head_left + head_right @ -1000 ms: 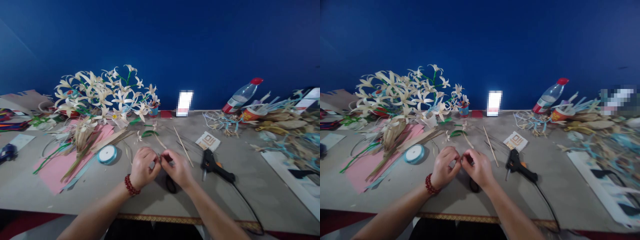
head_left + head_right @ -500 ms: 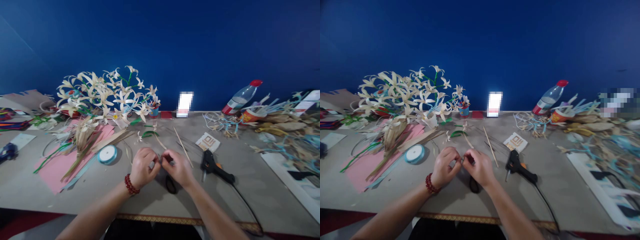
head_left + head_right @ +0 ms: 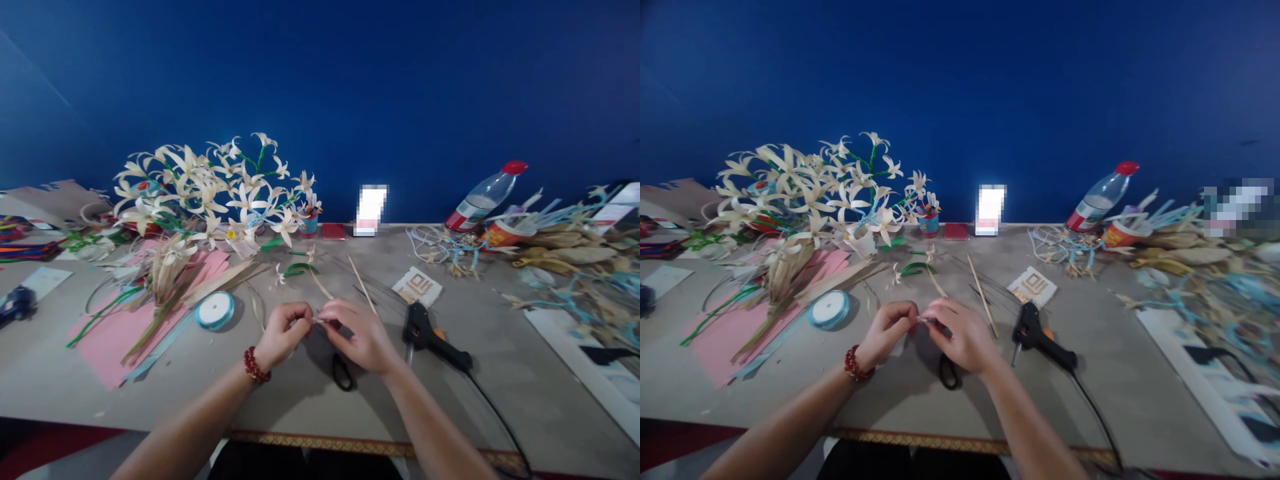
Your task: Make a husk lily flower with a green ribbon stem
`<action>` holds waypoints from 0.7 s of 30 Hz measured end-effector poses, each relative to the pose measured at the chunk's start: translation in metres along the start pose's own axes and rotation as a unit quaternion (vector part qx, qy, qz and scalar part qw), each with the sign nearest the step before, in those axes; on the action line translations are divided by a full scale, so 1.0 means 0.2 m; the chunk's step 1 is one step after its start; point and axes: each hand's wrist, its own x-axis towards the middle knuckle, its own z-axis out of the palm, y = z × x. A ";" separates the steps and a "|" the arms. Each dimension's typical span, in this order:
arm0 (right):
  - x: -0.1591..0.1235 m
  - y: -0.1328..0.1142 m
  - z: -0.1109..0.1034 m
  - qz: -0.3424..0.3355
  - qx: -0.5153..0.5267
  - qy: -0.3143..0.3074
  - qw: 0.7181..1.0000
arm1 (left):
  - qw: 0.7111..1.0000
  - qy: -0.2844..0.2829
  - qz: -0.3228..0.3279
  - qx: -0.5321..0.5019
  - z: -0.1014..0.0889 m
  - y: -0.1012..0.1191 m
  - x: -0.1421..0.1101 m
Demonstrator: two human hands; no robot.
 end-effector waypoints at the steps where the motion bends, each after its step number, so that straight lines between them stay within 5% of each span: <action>1: 0.00 0.00 0.00 0.000 0.008 0.003 1.000 | 1.000 -0.009 -0.014 -0.020 0.00 0.00 0.00; 4: -0.01 0.01 0.01 0.041 0.079 0.026 0.996 | 0.997 -0.013 -0.032 -0.062 -0.01 0.00 0.00; 6: -0.01 0.01 0.02 0.127 0.182 0.042 0.974 | 0.998 0.004 -0.003 -0.067 -0.02 0.00 0.00; 10: -0.01 0.01 0.03 0.283 0.410 0.050 0.866 | 0.994 0.003 0.103 -0.032 -0.03 0.00 -0.02; 13: 0.00 0.00 0.03 0.319 0.478 0.043 0.817 | 0.993 -0.010 0.082 -0.079 -0.01 -0.01 -0.03; 17: 0.01 -0.01 0.03 0.310 0.497 0.039 0.810 | 0.967 -0.034 -0.009 -0.253 0.02 -0.03 -0.01; 21: -0.01 -0.01 0.04 0.252 0.476 0.051 0.841 | 0.933 -0.032 -0.049 -0.355 0.03 -0.02 -0.01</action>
